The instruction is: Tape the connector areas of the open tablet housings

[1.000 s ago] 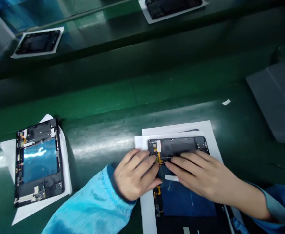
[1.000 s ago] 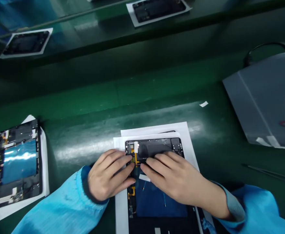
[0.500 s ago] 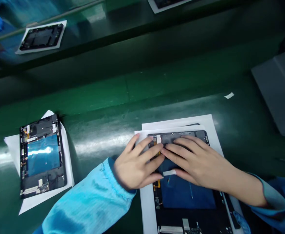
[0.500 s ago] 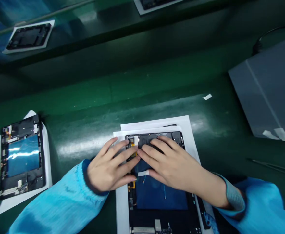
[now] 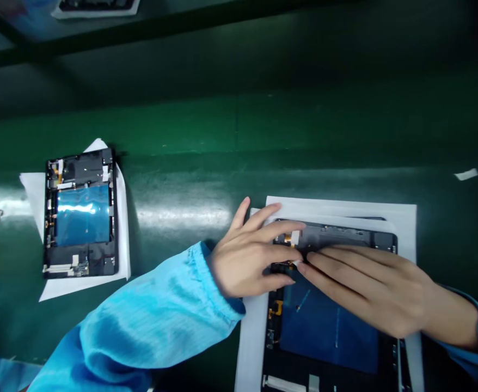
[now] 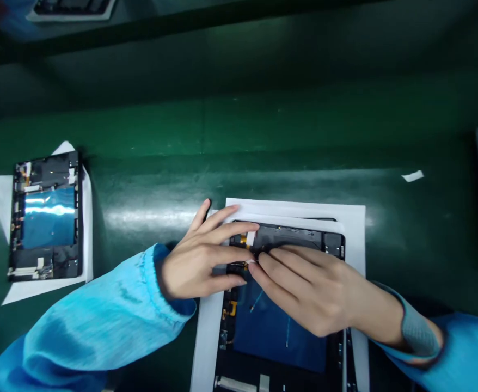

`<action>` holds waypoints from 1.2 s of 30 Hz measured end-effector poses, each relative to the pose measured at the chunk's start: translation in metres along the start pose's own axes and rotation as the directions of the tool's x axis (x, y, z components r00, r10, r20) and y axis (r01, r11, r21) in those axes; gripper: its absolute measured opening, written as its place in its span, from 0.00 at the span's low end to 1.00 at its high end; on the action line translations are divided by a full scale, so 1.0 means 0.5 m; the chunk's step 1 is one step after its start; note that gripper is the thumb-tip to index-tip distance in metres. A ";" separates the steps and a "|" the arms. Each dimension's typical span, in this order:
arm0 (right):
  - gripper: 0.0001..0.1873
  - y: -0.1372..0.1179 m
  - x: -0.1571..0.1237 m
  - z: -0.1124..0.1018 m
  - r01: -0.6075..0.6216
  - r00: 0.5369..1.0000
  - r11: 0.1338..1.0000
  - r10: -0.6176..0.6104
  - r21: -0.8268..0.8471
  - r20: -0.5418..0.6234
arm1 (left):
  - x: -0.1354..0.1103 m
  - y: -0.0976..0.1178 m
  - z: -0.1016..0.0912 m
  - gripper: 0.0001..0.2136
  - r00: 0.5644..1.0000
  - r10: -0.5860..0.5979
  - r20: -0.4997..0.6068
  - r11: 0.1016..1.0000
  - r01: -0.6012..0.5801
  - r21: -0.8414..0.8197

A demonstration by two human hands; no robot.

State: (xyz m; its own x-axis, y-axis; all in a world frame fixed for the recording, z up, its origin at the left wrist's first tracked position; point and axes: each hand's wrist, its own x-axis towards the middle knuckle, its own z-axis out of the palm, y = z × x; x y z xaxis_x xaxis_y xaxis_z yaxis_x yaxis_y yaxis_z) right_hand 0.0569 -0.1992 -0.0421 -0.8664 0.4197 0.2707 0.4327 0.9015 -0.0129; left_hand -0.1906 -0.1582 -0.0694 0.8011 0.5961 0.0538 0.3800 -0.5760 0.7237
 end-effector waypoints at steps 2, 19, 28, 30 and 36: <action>0.18 0.001 -0.004 0.001 0.012 1.000 1.000 -0.012 0.017 0.014 | 0.000 0.001 -0.001 0.12 1.000 -0.009 0.009 1.000 0.009 -0.011; 0.18 0.014 0.009 0.002 -0.002 0.999 0.999 0.001 0.036 0.041 | -0.009 -0.001 0.009 0.12 0.998 0.018 -0.062 1.000 -0.018 0.006; 0.16 0.012 0.033 -0.003 -0.058 0.980 0.995 0.043 0.075 0.195 | -0.031 0.002 0.016 0.08 0.944 0.298 -0.142 0.896 -0.226 0.382; 0.19 0.002 0.024 -0.012 -0.103 0.966 0.994 0.093 0.030 0.242 | -0.037 -0.002 0.018 0.09 0.952 0.297 -0.076 0.883 -0.243 0.402; 0.13 -0.076 -0.145 -0.117 -0.402 0.915 0.854 0.375 -0.329 -0.147 | -0.053 -0.040 0.032 0.18 0.976 0.218 0.025 0.890 -0.209 0.405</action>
State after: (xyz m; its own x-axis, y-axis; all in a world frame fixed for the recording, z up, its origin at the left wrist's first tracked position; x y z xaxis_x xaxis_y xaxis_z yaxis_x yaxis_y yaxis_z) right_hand 0.1178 -0.2703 -0.0048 -0.5944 0.7065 0.3842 0.8003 0.5662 0.1970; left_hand -0.2121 -0.1714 -0.0962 0.8760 0.4421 0.1928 0.3582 -0.8640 0.3540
